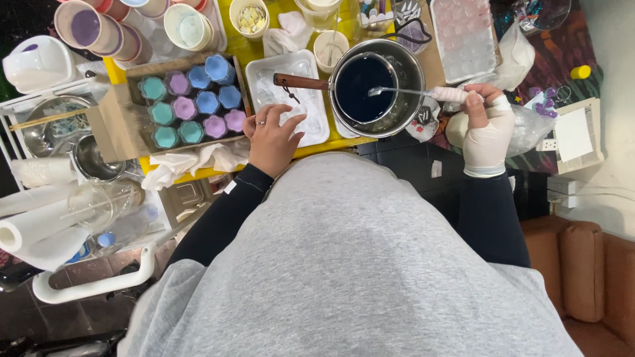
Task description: Preparing candle molds by inserting wicks and positioning them with holders.
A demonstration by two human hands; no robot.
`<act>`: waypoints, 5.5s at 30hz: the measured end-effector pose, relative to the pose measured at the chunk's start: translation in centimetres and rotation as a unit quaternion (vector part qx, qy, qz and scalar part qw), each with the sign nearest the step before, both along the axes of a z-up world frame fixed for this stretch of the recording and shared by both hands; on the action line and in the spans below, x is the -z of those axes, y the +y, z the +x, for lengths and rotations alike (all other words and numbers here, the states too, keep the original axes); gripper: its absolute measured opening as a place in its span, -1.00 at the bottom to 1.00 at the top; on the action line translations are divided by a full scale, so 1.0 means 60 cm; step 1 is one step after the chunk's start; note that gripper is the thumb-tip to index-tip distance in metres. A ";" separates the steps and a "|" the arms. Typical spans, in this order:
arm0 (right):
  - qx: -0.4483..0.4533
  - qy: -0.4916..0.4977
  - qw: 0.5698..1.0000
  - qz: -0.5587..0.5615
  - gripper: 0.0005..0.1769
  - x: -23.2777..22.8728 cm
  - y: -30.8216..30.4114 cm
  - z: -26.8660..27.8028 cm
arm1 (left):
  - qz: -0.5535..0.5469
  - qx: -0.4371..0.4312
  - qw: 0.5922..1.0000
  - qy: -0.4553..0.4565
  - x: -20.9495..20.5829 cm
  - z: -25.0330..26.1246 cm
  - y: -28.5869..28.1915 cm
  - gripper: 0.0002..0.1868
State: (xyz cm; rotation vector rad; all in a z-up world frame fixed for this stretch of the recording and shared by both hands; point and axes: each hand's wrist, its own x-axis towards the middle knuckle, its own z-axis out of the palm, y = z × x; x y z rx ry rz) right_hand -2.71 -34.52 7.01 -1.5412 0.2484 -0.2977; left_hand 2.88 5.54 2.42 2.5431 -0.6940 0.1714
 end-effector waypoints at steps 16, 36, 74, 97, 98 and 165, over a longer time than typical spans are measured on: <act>0.045 0.041 0.996 -0.061 -0.78 0.018 -0.029 0.008 | 0.018 -0.027 0.999 0.005 0.024 -0.022 -0.024 -0.62; 0.035 0.009 0.997 0.068 -0.81 0.028 -0.046 0.023 | 0.014 -0.050 0.998 0.022 0.022 -0.030 -0.028 -0.62; 0.053 0.014 0.998 0.040 -0.82 0.022 -0.037 0.016 | 0.006 -0.040 0.999 0.027 0.026 -0.030 -0.011 -0.66; -0.060 0.042 0.994 0.078 -0.73 -0.115 -0.013 0.119 | -0.042 -0.091 0.994 0.034 0.018 -0.046 0.005 -0.72; -0.073 0.029 0.997 0.021 -0.74 -0.139 0.003 0.141 | -0.039 -0.097 0.994 0.022 0.019 -0.048 0.008 -0.72; -0.352 -0.021 0.842 -0.408 -0.57 -0.113 0.079 0.369 | -0.085 -0.127 0.988 -0.018 -0.011 -0.078 0.043 -0.81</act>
